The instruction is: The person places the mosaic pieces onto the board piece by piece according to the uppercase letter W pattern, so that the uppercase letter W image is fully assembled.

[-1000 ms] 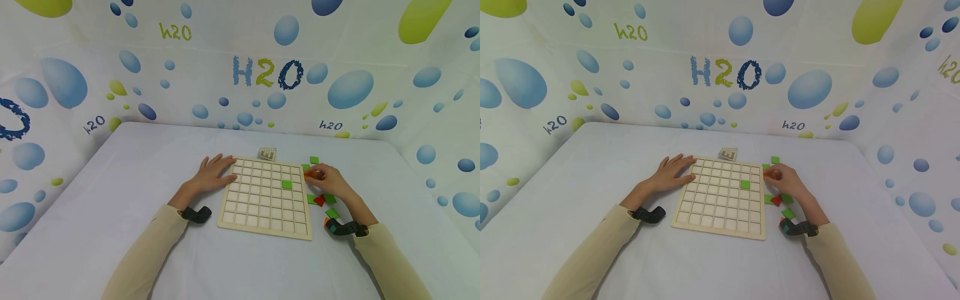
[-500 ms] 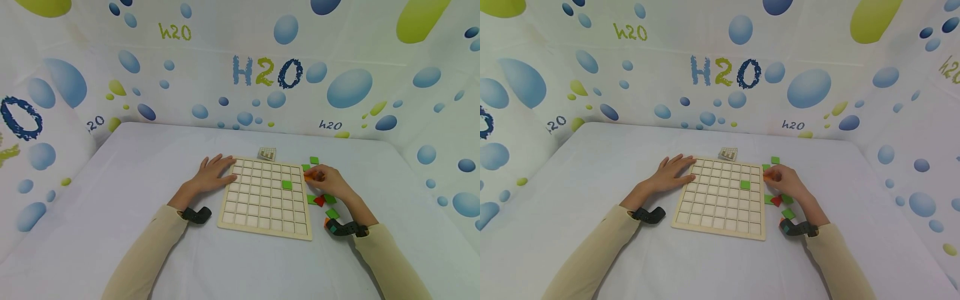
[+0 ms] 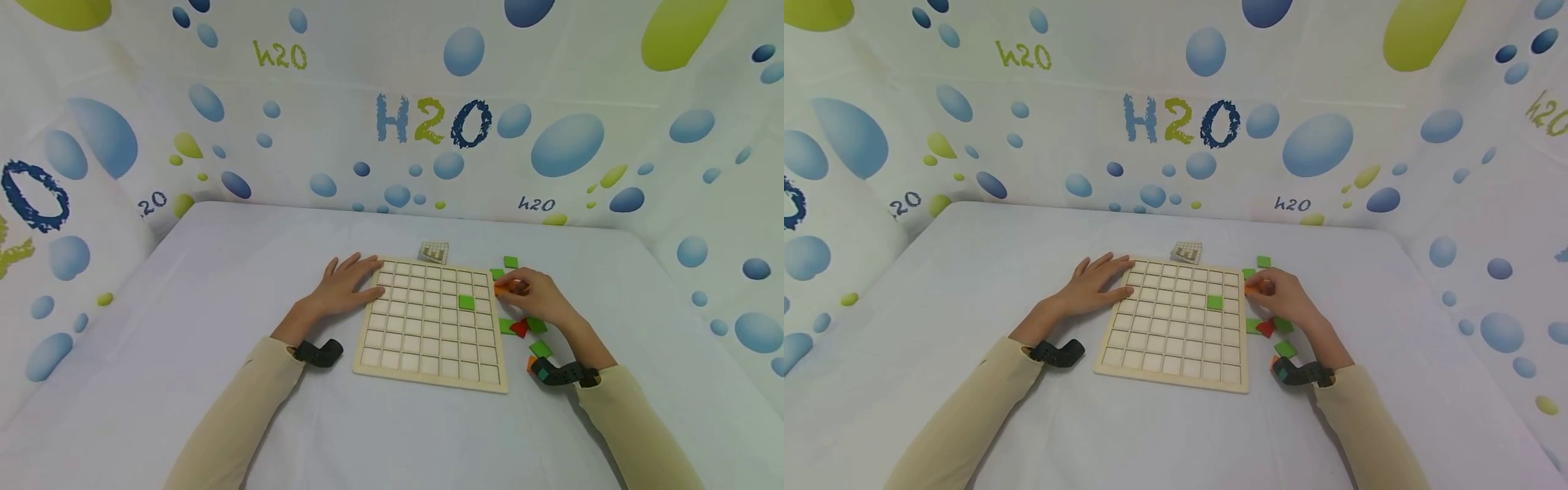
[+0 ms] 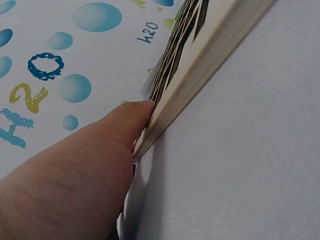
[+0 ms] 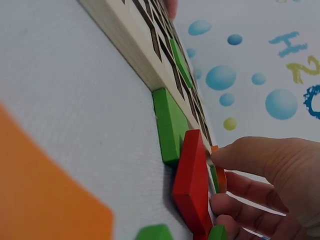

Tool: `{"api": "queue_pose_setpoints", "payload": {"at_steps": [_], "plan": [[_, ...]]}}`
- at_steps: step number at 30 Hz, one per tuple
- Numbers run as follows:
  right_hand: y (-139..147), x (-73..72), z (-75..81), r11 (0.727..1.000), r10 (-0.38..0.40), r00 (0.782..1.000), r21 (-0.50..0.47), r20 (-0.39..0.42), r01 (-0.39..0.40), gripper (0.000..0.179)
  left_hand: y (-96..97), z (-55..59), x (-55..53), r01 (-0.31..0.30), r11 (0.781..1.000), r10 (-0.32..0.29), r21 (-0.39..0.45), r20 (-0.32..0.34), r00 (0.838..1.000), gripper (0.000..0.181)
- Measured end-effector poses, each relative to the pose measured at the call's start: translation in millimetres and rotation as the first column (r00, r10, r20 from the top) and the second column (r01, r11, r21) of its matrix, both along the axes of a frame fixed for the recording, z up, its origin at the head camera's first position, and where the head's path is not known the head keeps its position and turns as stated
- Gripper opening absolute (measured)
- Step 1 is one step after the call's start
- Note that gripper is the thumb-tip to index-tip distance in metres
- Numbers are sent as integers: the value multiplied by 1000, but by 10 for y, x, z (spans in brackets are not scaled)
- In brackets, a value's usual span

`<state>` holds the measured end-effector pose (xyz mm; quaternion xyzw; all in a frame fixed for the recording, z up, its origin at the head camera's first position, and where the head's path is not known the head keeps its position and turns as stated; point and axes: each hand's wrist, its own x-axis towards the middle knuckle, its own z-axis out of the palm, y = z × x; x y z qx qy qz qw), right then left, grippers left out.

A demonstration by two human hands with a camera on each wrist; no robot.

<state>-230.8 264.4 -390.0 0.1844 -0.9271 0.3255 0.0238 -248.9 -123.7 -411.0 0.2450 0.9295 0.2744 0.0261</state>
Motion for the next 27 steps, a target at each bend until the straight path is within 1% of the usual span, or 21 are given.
{"api": "queue_pose_setpoints", "payload": {"at_steps": [8, 18, 27], "plan": [[1, -31, 20, 1000, 9, 1000, -2, 20, -9, 22, 8, -9, -27, -5, 1000, 5, -6, -7, 1000, 65], [-36, 33, 25, 997, 65, 998, -40, 20, -64, 23, 14, -6, -17, -5, 1000, 5, -4, 3, 1000, 65], [-59, 43, 45, 995, 95, 995, -39, 26, -94, 23, 8, -36, -32, -1, 1000, 1, -9, -8, 1000, 65]]}}
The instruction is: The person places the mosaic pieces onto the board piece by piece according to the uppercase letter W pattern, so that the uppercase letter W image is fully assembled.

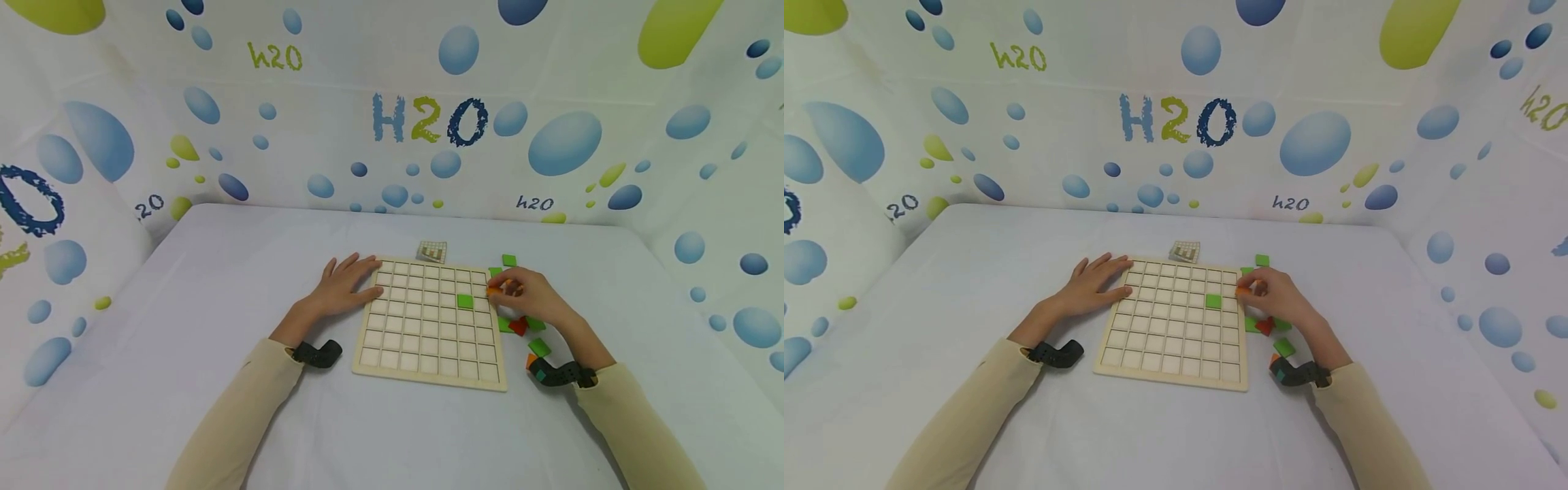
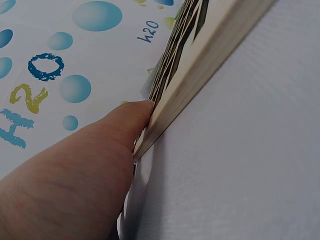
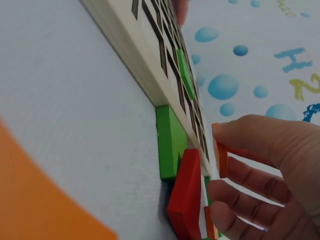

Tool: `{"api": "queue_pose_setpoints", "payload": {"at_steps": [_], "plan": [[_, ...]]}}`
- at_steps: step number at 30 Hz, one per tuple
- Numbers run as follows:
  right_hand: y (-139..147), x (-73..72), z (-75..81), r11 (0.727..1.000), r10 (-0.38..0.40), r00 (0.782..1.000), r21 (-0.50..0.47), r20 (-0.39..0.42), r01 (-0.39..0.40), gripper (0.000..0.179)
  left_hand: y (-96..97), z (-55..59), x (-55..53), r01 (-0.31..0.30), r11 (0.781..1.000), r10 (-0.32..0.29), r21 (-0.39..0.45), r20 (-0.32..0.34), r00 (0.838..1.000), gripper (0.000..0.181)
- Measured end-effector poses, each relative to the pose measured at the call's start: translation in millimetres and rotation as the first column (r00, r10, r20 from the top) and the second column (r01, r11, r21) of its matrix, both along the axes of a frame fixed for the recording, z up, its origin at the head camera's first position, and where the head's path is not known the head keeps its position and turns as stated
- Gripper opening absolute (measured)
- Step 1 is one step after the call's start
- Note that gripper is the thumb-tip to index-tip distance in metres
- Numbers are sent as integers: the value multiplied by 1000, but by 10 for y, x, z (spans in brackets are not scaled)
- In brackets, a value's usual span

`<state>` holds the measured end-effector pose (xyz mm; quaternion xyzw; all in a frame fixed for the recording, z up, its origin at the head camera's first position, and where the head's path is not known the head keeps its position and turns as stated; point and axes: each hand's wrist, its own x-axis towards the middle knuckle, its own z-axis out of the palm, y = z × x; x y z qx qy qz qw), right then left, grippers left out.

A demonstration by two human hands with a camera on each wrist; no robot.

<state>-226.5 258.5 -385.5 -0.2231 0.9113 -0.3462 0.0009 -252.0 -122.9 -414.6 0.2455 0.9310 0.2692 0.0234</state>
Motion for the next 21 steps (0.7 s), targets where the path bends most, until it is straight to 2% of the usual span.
{"api": "queue_pose_setpoints", "payload": {"at_steps": [14, 21], "plan": [[-87, 50, 22, 998, 67, 997, 5, 29, -67, 24, -2, -16, -9, -2, 1000, 2, 0, -7, 1000, 65], [-124, 55, 21, 995, 99, 995, 16, 12, -100, 24, 3, 7, 14, -2, 1000, 2, 8, -5, 1000, 65]]}}
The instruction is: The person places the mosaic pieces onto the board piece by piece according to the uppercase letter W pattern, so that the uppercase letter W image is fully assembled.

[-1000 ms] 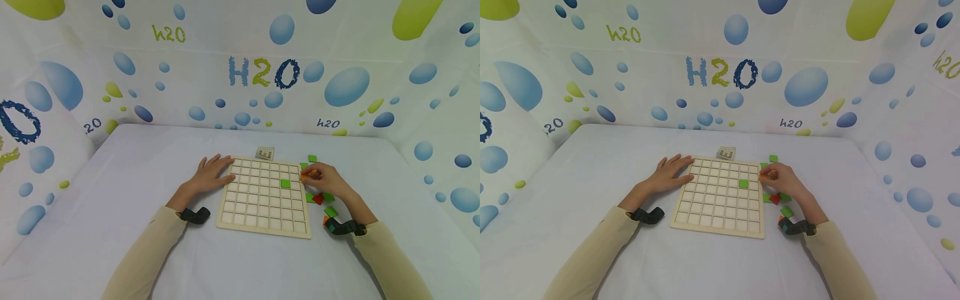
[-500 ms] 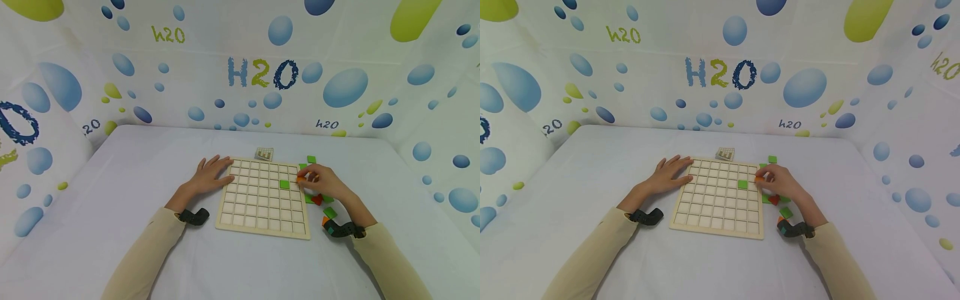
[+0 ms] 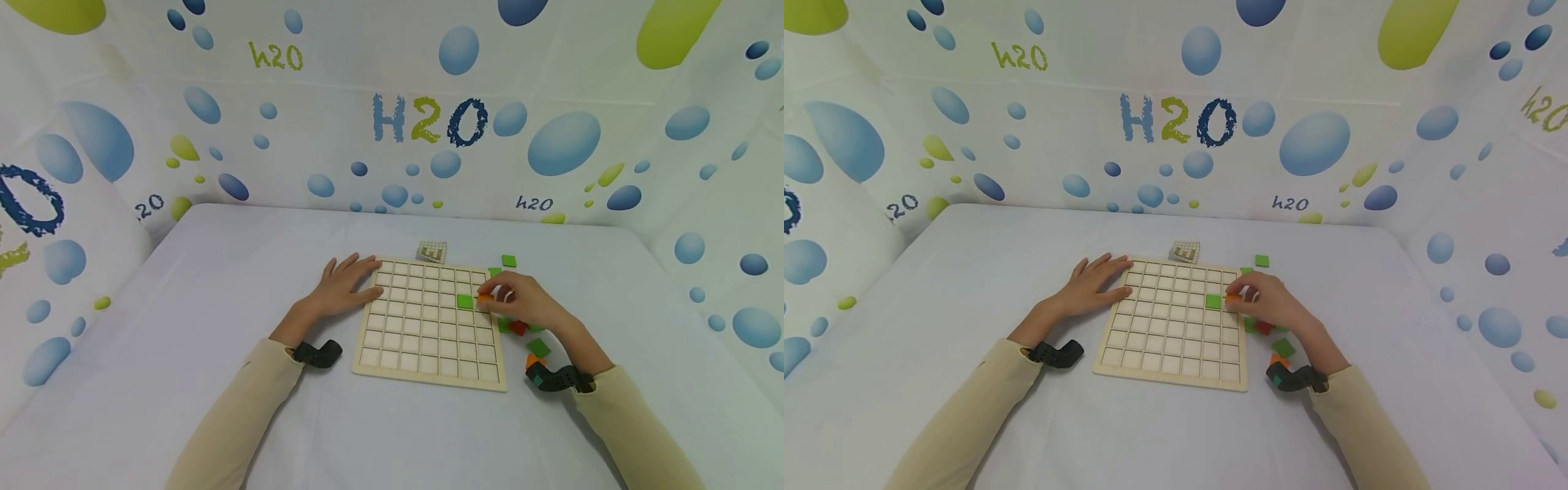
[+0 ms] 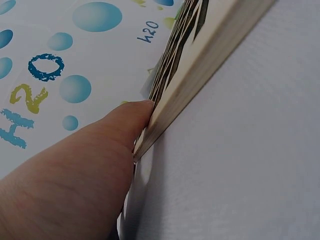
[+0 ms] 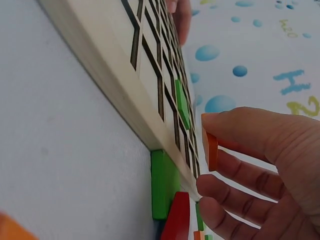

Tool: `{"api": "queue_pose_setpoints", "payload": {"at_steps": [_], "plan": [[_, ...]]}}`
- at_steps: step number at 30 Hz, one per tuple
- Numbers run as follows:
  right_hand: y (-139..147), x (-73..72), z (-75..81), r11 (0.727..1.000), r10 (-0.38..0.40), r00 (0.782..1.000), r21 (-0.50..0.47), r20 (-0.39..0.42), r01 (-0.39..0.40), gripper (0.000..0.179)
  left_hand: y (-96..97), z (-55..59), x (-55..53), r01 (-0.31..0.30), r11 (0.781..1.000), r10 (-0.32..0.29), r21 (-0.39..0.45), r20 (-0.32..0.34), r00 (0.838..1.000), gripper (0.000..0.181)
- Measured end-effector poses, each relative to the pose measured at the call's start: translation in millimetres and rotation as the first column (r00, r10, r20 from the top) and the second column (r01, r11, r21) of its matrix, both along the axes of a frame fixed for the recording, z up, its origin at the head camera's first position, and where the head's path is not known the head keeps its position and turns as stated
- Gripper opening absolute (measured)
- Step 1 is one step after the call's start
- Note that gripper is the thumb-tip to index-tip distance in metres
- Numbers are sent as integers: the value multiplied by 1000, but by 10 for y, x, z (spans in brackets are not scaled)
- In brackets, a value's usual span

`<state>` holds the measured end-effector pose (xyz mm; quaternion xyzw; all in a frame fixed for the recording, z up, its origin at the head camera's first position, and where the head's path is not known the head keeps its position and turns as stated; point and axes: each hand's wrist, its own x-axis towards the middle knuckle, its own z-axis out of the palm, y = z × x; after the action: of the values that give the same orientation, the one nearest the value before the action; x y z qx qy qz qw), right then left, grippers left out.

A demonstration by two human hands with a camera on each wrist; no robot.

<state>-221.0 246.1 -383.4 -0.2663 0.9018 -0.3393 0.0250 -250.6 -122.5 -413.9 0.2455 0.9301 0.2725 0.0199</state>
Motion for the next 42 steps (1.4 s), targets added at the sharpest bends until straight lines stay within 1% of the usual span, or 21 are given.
{"api": "queue_pose_setpoints", "payload": {"at_steps": [4, 7, 14, 18, 22, 29, 34, 42], "plan": [[-45, 27, 21, 1000, 26, 1000, -2, -15, -26, 22, 7, 1, 5, -3, 1000, 3, -6, -2, 1000, 64], [-77, 48, 33, 999, 36, 999, 5, -10, -36, 22, 15, 8, 11, -8, 1000, 8, -12, -3, 1000, 64], [-122, 71, 17, 999, 41, 999, 13, 33, -42, 23, 27, 15, 20, -17, 1000, 16, -23, -9, 1000, 64], [-146, 77, 4, 998, 58, 998, 9, 28, -59, 21, 33, 14, 15, -18, 999, 18, -27, -5, 1000, 64], [-176, 85, 7, 997, 65, 998, 27, 22, -66, 21, 32, 23, 17, -20, 999, 20, -29, -3, 1000, 64], [-206, 97, 4, 997, 68, 997, 40, 34, -69, 21, 24, 29, 20, -15, 1000, 15, -26, 0, 1000, 64], [-224, 98, -2, 995, 98, 994, 31, 39, -99, 20, 17, 21, 10, -17, 999, 17, -27, 0, 1000, 64], [-244, 83, -41, 986, 166, 986, 14, 22, -166, 18, 22, 24, 10, -15, 999, 15, -32, -2, 1000, 64]]}}
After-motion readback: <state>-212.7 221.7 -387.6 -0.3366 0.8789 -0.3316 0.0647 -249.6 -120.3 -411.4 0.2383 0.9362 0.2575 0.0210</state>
